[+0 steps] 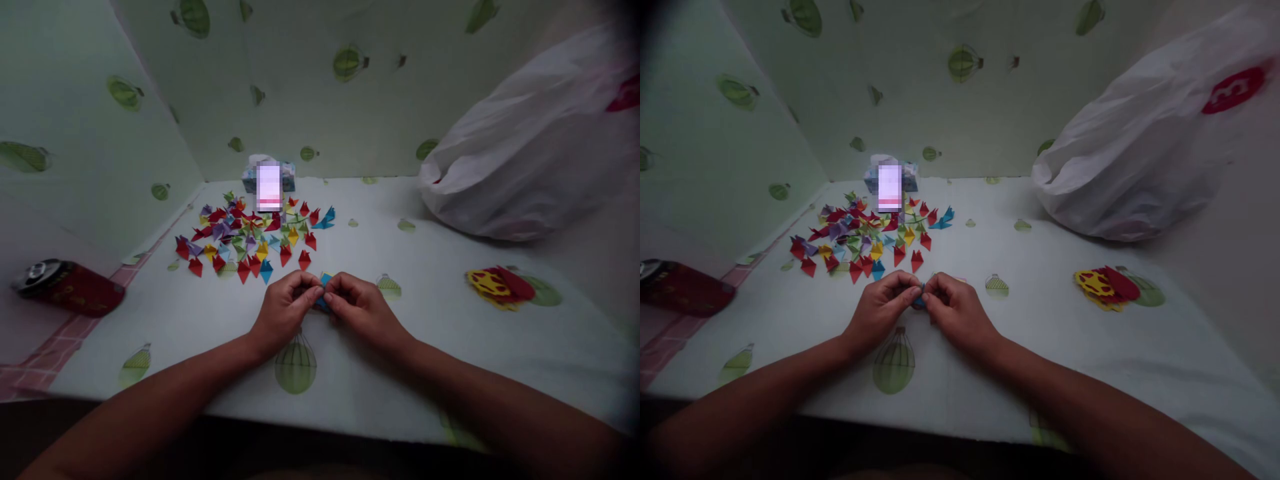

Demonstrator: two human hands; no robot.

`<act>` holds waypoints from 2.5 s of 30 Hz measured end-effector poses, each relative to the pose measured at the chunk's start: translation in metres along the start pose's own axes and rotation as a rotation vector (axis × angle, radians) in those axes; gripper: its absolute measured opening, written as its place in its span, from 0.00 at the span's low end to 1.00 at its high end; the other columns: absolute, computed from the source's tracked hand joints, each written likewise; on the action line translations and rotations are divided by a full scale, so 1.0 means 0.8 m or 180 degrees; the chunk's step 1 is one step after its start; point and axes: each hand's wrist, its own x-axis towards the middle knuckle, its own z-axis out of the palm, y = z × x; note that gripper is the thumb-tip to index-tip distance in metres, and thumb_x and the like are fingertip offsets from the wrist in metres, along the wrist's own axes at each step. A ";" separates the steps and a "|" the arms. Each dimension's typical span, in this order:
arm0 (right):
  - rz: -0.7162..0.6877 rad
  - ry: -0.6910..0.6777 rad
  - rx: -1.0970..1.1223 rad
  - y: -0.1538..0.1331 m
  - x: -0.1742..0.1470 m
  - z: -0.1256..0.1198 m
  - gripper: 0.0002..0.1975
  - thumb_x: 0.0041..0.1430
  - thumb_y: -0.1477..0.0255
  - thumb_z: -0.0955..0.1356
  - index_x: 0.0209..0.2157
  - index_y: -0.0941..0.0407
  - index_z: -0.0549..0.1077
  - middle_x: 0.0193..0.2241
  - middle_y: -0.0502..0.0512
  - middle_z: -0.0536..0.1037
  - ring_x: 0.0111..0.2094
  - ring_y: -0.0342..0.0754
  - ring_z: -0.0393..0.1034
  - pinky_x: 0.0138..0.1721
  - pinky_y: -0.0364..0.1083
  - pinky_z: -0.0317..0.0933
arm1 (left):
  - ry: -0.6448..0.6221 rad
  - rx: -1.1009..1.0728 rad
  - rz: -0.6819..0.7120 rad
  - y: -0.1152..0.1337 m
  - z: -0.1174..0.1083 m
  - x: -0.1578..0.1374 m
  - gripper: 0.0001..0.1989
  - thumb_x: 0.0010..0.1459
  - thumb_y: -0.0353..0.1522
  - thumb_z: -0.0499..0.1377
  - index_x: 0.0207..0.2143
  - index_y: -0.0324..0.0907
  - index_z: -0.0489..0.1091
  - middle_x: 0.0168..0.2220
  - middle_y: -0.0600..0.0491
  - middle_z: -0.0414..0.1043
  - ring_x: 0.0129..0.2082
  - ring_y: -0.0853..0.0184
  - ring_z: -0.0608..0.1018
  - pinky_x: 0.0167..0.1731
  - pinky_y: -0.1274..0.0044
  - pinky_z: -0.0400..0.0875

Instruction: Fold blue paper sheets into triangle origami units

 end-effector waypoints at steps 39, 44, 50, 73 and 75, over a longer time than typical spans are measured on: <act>0.0107 -0.0084 0.0331 -0.003 0.000 -0.002 0.07 0.57 0.67 0.67 0.28 0.55 0.68 0.20 0.46 0.68 0.22 0.42 0.63 0.27 0.44 0.57 | -0.0228 -0.0410 -0.0131 0.002 -0.003 0.002 0.06 0.56 0.33 0.64 0.33 0.39 0.72 0.29 0.53 0.75 0.30 0.70 0.77 0.33 0.78 0.73; 0.0114 -0.0084 0.0360 -0.006 0.000 -0.003 0.08 0.57 0.67 0.67 0.28 0.55 0.67 0.21 0.46 0.68 0.22 0.42 0.63 0.27 0.44 0.58 | -0.0143 -0.0562 -0.0152 -0.002 0.000 0.002 0.07 0.57 0.32 0.64 0.36 0.39 0.71 0.30 0.55 0.74 0.29 0.71 0.78 0.32 0.79 0.75; -0.0090 -0.0137 0.0188 -0.004 0.000 -0.003 0.10 0.60 0.66 0.66 0.27 0.56 0.66 0.22 0.47 0.68 0.23 0.42 0.63 0.27 0.44 0.58 | 0.0023 -0.0354 0.0215 -0.003 0.001 -0.001 0.06 0.58 0.30 0.64 0.37 0.40 0.70 0.32 0.55 0.73 0.31 0.73 0.76 0.34 0.81 0.74; -0.0533 0.0063 -0.0450 -0.001 -0.001 -0.004 0.10 0.61 0.70 0.63 0.26 0.56 0.67 0.21 0.48 0.66 0.23 0.42 0.58 0.26 0.44 0.54 | -0.0178 0.0111 -0.0247 0.002 0.001 -0.004 0.10 0.57 0.37 0.61 0.29 0.39 0.70 0.25 0.55 0.70 0.24 0.72 0.72 0.27 0.79 0.67; -0.0503 -0.0025 -0.0402 -0.002 -0.001 -0.004 0.10 0.61 0.69 0.63 0.26 0.56 0.67 0.21 0.48 0.67 0.24 0.43 0.59 0.27 0.44 0.55 | -0.0140 0.0224 -0.0232 0.004 0.001 -0.004 0.10 0.57 0.37 0.61 0.28 0.39 0.69 0.24 0.56 0.69 0.24 0.72 0.71 0.25 0.79 0.65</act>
